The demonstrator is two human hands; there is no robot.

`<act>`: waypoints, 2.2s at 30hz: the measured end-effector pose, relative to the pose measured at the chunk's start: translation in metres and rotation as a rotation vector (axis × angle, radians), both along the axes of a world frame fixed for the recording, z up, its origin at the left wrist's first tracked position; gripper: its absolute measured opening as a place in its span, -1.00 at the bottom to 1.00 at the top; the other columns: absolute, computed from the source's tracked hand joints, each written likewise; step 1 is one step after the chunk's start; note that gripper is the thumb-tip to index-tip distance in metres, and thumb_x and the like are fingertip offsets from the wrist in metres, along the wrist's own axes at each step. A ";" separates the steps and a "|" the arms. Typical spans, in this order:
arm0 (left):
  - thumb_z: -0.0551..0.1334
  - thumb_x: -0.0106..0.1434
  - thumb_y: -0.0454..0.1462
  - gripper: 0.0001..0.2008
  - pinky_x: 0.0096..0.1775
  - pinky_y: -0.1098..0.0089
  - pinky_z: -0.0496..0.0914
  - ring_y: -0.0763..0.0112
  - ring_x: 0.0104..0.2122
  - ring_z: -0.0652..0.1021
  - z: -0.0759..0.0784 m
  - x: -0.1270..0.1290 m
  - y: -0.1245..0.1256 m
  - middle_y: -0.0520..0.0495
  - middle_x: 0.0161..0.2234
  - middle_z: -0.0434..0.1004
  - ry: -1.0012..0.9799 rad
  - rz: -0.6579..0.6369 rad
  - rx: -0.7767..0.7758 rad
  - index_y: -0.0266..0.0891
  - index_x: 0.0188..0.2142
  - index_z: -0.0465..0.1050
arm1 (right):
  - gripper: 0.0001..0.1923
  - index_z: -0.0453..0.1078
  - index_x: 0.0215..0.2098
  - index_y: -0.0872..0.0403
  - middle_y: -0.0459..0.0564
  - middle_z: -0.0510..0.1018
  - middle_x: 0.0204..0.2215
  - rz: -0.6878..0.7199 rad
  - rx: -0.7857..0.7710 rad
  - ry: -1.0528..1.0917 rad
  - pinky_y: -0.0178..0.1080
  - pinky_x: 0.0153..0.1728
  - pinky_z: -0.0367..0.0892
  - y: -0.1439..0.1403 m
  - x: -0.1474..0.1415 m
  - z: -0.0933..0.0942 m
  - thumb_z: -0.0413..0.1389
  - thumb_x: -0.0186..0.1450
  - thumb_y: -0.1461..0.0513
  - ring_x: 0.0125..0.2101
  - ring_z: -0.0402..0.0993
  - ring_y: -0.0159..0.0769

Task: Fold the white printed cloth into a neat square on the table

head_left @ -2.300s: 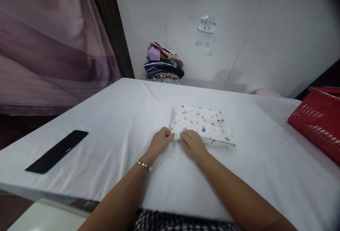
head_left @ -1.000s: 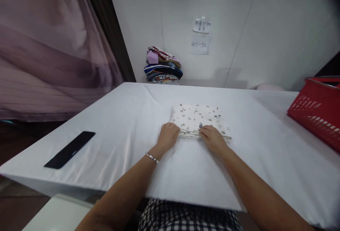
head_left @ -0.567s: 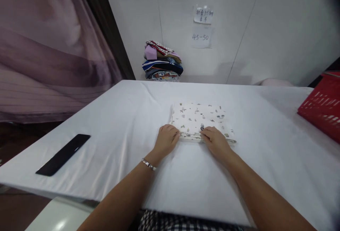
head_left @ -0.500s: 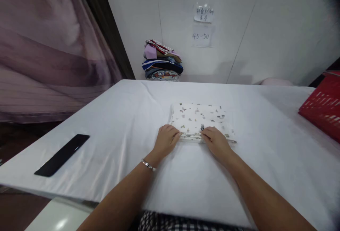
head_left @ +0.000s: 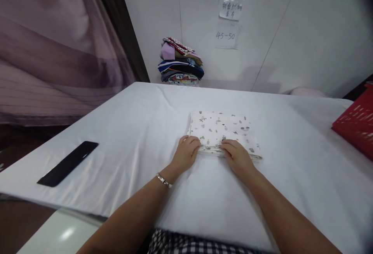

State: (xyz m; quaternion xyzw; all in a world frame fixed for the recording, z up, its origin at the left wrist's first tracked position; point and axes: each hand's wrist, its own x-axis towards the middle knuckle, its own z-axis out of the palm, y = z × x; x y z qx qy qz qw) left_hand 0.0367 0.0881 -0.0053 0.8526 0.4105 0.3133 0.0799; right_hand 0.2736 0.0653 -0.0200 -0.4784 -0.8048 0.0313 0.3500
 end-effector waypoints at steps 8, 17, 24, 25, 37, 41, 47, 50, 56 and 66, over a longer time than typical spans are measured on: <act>0.09 0.28 -0.29 -0.90 0.06 0.22 0.16 0.39 -0.14 0.43 0.000 0.002 0.000 -0.02 -0.21 0.45 0.008 0.005 -0.006 -0.17 -0.28 0.39 | -0.78 0.45 -0.21 0.04 0.04 0.52 -0.19 -0.016 0.020 -0.007 -0.10 -0.13 0.36 0.000 -0.004 0.004 -0.03 0.31 0.27 -0.16 0.40 -0.20; 0.08 0.30 -0.29 -0.84 0.06 0.17 0.16 0.36 -0.17 0.43 -0.003 0.004 0.001 -0.03 -0.23 0.46 0.017 0.030 0.003 -0.14 -0.22 0.42 | -0.76 0.45 -0.19 0.04 0.05 0.52 -0.22 -0.050 0.051 -0.080 -0.13 -0.20 0.35 0.000 -0.008 0.005 -0.04 0.31 0.31 -0.20 0.39 -0.20; 0.08 0.27 -0.33 -0.84 0.05 0.16 0.16 0.38 -0.21 0.44 -0.001 0.008 -0.002 -0.01 -0.26 0.45 0.024 0.049 -0.019 -0.15 -0.32 0.44 | -0.78 0.44 -0.22 0.05 0.06 0.51 -0.25 -0.085 0.097 -0.153 -0.16 -0.25 0.33 0.000 -0.010 0.003 -0.04 0.32 0.32 -0.24 0.39 -0.20; 0.07 0.27 -0.34 -0.83 0.05 0.16 0.16 0.38 -0.21 0.44 -0.001 0.009 -0.003 -0.01 -0.27 0.45 0.014 0.054 -0.022 -0.16 -0.34 0.43 | -0.78 0.44 -0.23 0.06 0.06 0.51 -0.26 -0.079 0.110 -0.149 -0.16 -0.25 0.32 0.000 -0.010 0.003 -0.05 0.32 0.32 -0.24 0.39 -0.20; 0.02 0.30 -0.34 -0.85 0.06 0.17 0.13 0.40 -0.24 0.44 0.000 0.008 -0.003 0.03 -0.32 0.47 0.071 0.058 0.016 -0.18 -0.33 0.34 | -0.74 0.40 -0.17 0.08 0.08 0.52 -0.28 -0.067 0.078 -0.170 -0.15 -0.26 0.32 -0.005 -0.009 0.004 -0.10 0.32 0.34 -0.25 0.38 -0.17; 0.02 0.30 -0.34 -0.85 0.08 0.14 0.12 0.38 -0.26 0.46 -0.001 0.008 -0.004 0.02 -0.32 0.50 0.076 0.064 0.022 -0.18 -0.27 0.35 | -0.75 0.39 -0.15 0.08 0.08 0.52 -0.26 -0.073 0.060 -0.163 -0.12 -0.24 0.31 -0.005 -0.008 0.003 -0.09 0.32 0.32 -0.23 0.39 -0.15; 0.06 0.31 -0.28 -0.85 0.09 0.13 0.10 0.36 -0.20 0.46 -0.003 0.005 -0.003 0.01 -0.25 0.51 0.109 0.024 0.038 -0.14 -0.18 0.37 | -0.75 0.39 -0.12 0.07 0.07 0.50 -0.19 -0.025 0.018 -0.167 -0.11 -0.17 0.30 -0.009 -0.005 0.004 -0.06 0.30 0.32 -0.18 0.36 -0.15; 0.13 0.27 -0.27 -0.85 0.07 0.15 0.12 0.36 -0.17 0.45 -0.003 0.004 -0.002 0.01 -0.22 0.50 0.107 0.012 0.025 -0.15 -0.17 0.38 | -0.74 0.38 -0.09 0.07 0.08 0.49 -0.17 -0.019 0.013 -0.155 -0.09 -0.15 0.30 -0.009 -0.004 0.004 -0.05 0.29 0.31 -0.16 0.35 -0.14; 0.07 0.30 -0.30 -0.84 0.07 0.17 0.12 0.38 -0.16 0.44 -0.004 0.005 -0.001 0.01 -0.22 0.50 0.080 0.027 -0.001 -0.15 -0.17 0.39 | -0.73 0.39 -0.09 0.07 0.09 0.51 -0.19 -0.033 0.019 -0.131 -0.07 -0.15 0.32 -0.007 -0.002 0.004 -0.07 0.31 0.29 -0.17 0.37 -0.13; 0.01 0.32 -0.33 -0.77 0.06 0.16 0.14 0.36 -0.19 0.45 -0.008 0.006 0.000 -0.02 -0.25 0.48 0.116 0.049 0.046 -0.15 -0.11 0.36 | -0.71 0.38 -0.07 0.03 0.06 0.52 -0.21 -0.036 -0.001 -0.063 -0.08 -0.17 0.35 -0.006 0.000 0.003 -0.10 0.33 0.26 -0.18 0.39 -0.16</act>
